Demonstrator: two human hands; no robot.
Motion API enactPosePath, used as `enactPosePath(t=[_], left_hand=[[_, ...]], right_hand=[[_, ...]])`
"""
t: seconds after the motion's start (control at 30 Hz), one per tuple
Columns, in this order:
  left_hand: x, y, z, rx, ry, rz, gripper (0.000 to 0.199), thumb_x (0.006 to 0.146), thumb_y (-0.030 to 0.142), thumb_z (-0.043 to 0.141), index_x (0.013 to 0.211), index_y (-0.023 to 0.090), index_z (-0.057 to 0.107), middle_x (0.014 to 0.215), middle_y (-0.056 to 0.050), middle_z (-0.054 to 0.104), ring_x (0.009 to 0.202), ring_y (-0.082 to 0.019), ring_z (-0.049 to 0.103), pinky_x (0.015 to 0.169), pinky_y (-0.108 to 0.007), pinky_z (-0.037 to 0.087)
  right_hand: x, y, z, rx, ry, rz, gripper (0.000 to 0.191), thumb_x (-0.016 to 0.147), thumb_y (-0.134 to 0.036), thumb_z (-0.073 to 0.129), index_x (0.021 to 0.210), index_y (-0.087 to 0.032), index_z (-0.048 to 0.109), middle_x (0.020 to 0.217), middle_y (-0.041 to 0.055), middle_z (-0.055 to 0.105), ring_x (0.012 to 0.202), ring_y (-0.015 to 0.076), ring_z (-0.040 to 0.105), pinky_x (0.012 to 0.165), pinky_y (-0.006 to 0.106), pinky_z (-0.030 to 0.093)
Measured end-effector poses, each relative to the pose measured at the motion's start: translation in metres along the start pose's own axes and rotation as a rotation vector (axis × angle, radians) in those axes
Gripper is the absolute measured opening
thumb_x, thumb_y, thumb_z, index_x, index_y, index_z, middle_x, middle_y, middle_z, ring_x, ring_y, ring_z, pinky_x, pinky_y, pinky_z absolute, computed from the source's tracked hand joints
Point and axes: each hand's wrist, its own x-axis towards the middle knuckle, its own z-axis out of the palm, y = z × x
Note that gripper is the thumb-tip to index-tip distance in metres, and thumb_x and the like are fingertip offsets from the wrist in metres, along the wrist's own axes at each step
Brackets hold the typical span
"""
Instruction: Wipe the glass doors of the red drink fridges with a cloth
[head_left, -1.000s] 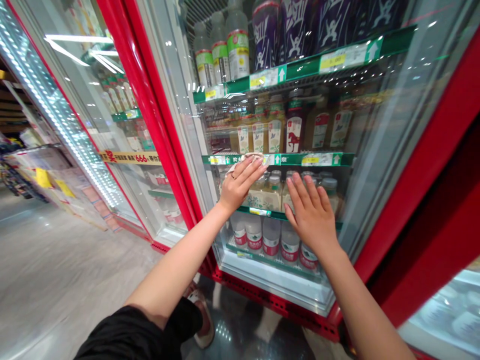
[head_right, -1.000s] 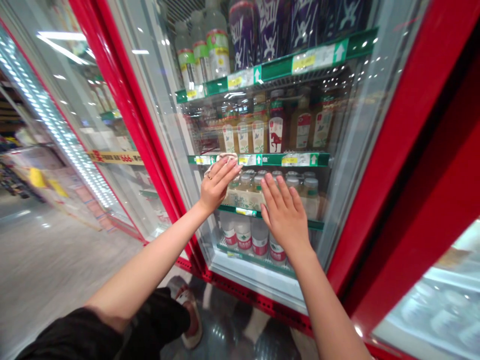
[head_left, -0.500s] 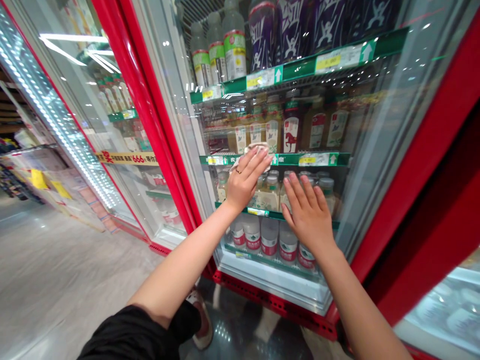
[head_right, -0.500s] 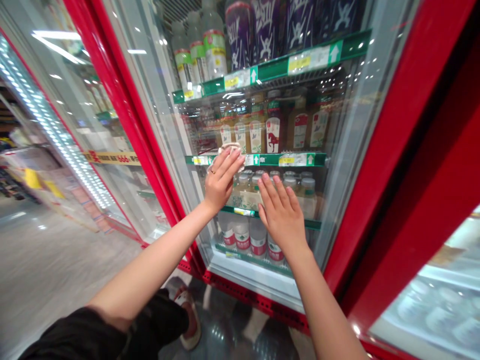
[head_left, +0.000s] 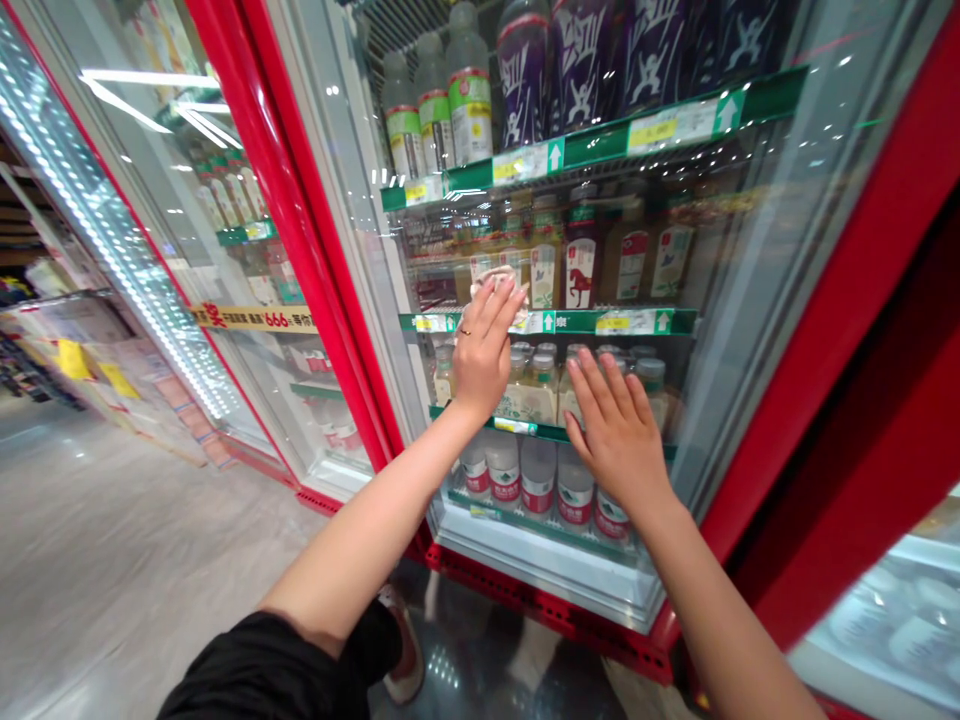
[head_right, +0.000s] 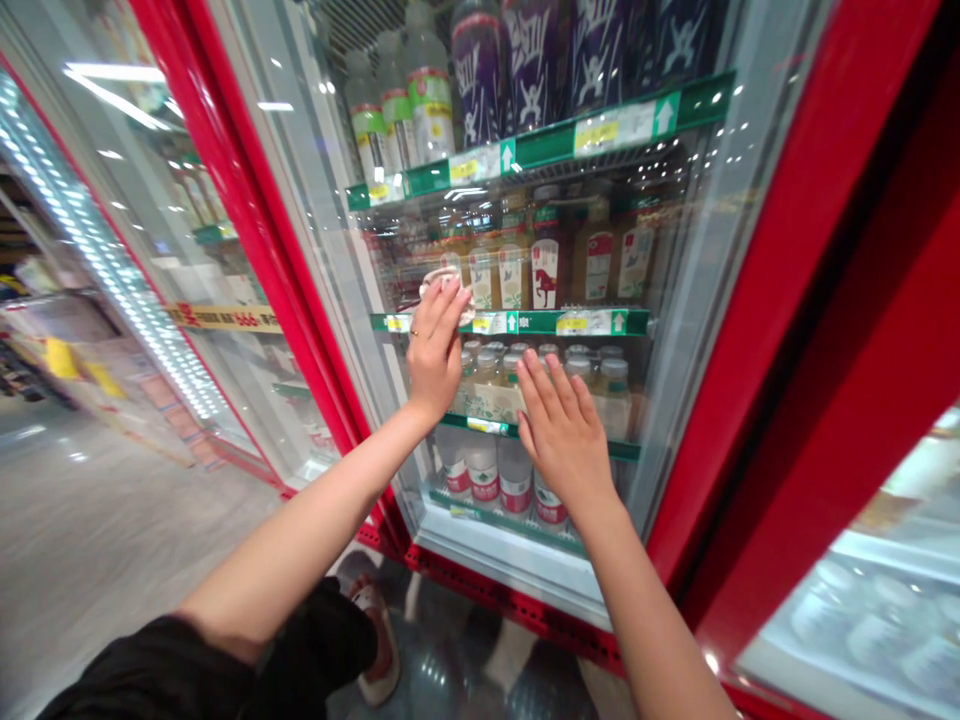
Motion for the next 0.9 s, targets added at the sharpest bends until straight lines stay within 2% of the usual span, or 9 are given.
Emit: enactPosePath(t=[0.17,0.27,0.37,0.47,0.53,0.6,0.73,0.8,0.9], left_hand=[[-0.022,-0.008,-0.018,-0.013,-0.116,0.174,0.066,0.111,0.01,0.034,0.172,0.036,0.031,0.163,-0.003,0.062,0.163,-0.018,0.043,0.133,-0.047,0.046],[-0.031,-0.016,-0.028,-0.032,-0.123,0.154,0.068,0.11,0.009,0.036,0.172,0.037,0.032,0.164,-0.002,0.061,0.162,-0.018,0.044,0.131,-0.047,0.047],[-0.024,-0.013,-0.024,-0.055,-0.04,0.021,0.07,0.109,0.007,0.035,0.171,0.039,0.034,0.169,0.0,0.056,0.164,-0.019,0.041,0.135,-0.052,0.042],[-0.008,-0.001,-0.009,-0.046,0.024,-0.07,0.071,0.109,0.006,0.032,0.172,0.039,0.03,0.171,0.0,0.052,0.165,-0.02,0.038,0.137,-0.054,0.037],[-0.001,0.008,0.0,-0.047,0.008,-0.057,0.072,0.11,0.006,0.028,0.174,0.039,0.025,0.172,0.0,0.051,0.166,-0.02,0.037,0.137,-0.054,0.036],[-0.002,0.014,0.003,-0.061,-0.048,0.02,0.073,0.11,0.007,0.028,0.175,0.041,0.02,0.171,0.001,0.052,0.165,-0.02,0.038,0.137,-0.051,0.038],[-0.019,0.011,-0.006,-0.059,-0.144,0.162,0.075,0.11,0.007,0.032,0.176,0.038,0.016,0.171,0.001,0.053,0.163,-0.018,0.04,0.136,-0.044,0.04],[-0.027,0.007,-0.012,-0.059,-0.143,0.161,0.075,0.109,0.005,0.032,0.175,0.037,0.02,0.171,0.001,0.053,0.163,-0.017,0.04,0.135,-0.042,0.04],[-0.026,0.007,-0.011,-0.087,-0.073,0.092,0.074,0.108,0.002,0.034,0.173,0.037,0.028,0.17,0.0,0.054,0.164,-0.018,0.04,0.135,-0.047,0.041]], right_hand=[[-0.001,0.001,-0.005,-0.008,0.037,-0.002,0.087,0.108,-0.025,0.054,0.177,-0.026,0.002,0.181,0.005,0.033,0.167,0.0238,0.033,0.136,0.042,0.021],[-0.004,0.002,-0.009,-0.015,0.045,0.013,0.087,0.107,-0.026,0.055,0.177,-0.027,0.003,0.181,0.0035,0.032,0.168,0.0234,0.03,0.137,0.042,0.019],[-0.007,0.005,-0.012,-0.011,0.032,0.035,0.088,0.106,-0.027,0.054,0.177,-0.029,0.003,0.182,0.0028,0.031,0.168,0.0251,0.031,0.137,0.043,0.02],[-0.011,0.01,-0.013,-0.009,0.025,0.052,0.087,0.106,-0.028,0.054,0.178,-0.029,0.005,0.182,0.0035,0.031,0.167,0.0275,0.033,0.136,0.047,0.022],[-0.014,0.013,-0.014,-0.018,0.032,0.06,0.086,0.106,-0.029,0.054,0.178,-0.028,0.007,0.181,0.005,0.033,0.166,0.0291,0.034,0.136,0.048,0.023],[-0.015,0.016,-0.014,-0.031,0.038,0.066,0.085,0.105,-0.029,0.054,0.178,-0.026,0.009,0.18,0.0071,0.035,0.165,0.0304,0.036,0.135,0.05,0.024],[-0.017,0.021,-0.017,-0.045,0.043,0.071,0.085,0.106,-0.028,0.056,0.178,-0.024,0.011,0.179,0.009,0.038,0.165,0.0306,0.037,0.133,0.051,0.027],[-0.017,0.023,-0.019,-0.045,0.04,0.074,0.086,0.106,-0.028,0.057,0.178,-0.025,0.009,0.179,0.0087,0.038,0.165,0.0297,0.036,0.134,0.05,0.027],[-0.019,0.026,-0.021,-0.038,0.025,0.08,0.089,0.106,-0.028,0.058,0.178,-0.027,0.006,0.18,0.0078,0.036,0.166,0.0291,0.035,0.134,0.049,0.026]])
